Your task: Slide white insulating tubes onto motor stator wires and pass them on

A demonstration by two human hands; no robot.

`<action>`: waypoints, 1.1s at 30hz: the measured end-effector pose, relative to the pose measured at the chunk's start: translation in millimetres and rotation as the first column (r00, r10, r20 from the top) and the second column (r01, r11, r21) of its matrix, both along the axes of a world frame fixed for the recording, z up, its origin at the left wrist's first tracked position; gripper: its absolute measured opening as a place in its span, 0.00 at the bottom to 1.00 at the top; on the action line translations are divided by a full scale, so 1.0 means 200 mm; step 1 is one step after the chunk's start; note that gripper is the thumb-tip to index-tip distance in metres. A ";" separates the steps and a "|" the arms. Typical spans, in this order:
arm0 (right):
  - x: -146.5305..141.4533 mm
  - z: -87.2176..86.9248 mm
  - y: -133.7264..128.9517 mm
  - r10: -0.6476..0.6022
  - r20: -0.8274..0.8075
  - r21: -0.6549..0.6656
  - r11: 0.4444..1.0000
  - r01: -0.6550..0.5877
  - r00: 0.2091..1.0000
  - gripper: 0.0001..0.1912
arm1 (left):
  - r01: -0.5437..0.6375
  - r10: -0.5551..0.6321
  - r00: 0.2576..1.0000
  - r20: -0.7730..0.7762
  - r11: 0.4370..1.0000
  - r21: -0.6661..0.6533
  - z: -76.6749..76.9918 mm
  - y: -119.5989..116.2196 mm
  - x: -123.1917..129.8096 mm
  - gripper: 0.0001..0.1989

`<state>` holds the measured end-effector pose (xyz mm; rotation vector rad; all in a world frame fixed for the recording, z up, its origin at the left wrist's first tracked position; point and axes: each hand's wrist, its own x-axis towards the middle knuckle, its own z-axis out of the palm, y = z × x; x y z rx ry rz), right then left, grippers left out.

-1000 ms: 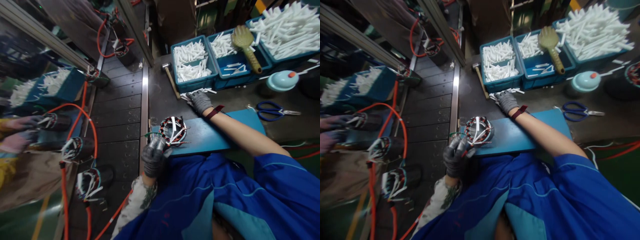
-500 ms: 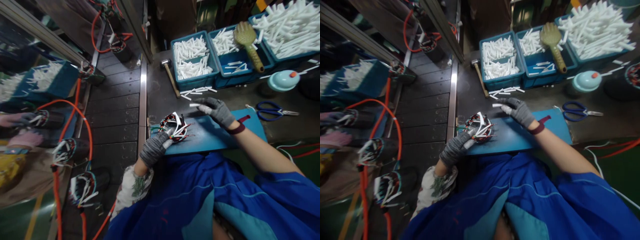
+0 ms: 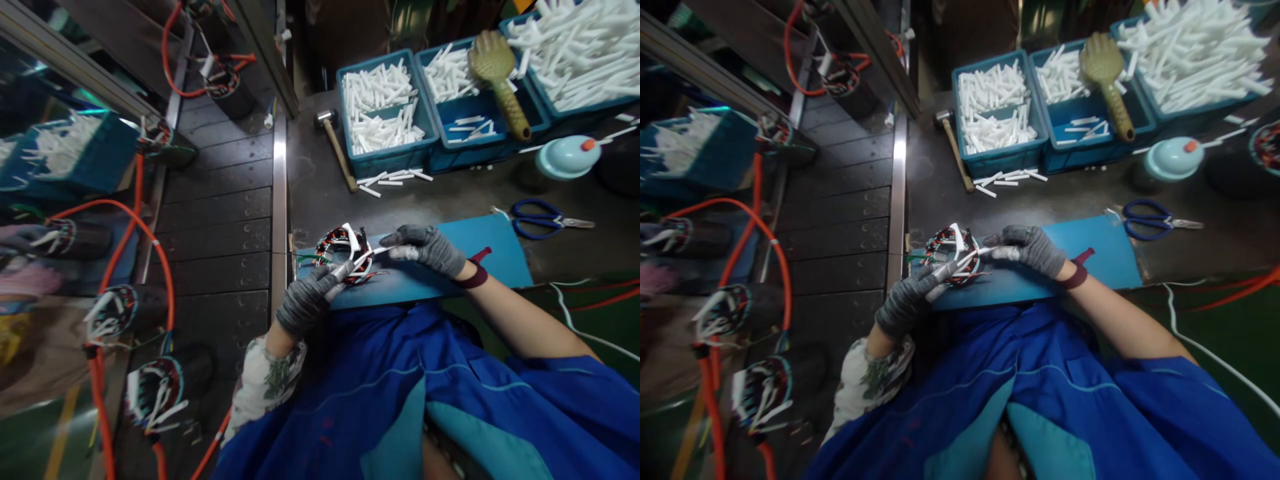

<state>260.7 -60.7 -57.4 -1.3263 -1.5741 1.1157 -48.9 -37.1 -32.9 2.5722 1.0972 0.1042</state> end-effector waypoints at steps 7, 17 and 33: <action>-0.14 0.06 0.11 0.250 0.361 0.125 0.942 -0.312 0.898 0.21 | 0.021 -0.015 0.990 -0.139 0.999 0.040 0.01 0.01 0.02 0.20; 0.00 -0.07 0.27 0.035 0.274 0.136 0.988 -0.075 0.961 0.29 | 0.009 -0.008 0.992 -0.128 1.000 0.006 0.03 -0.03 0.09 0.23; 0.05 0.06 -0.06 -0.381 0.121 0.224 0.910 0.348 0.917 0.21 | -0.184 0.152 0.980 0.127 0.935 0.304 -0.09 -0.14 0.14 0.10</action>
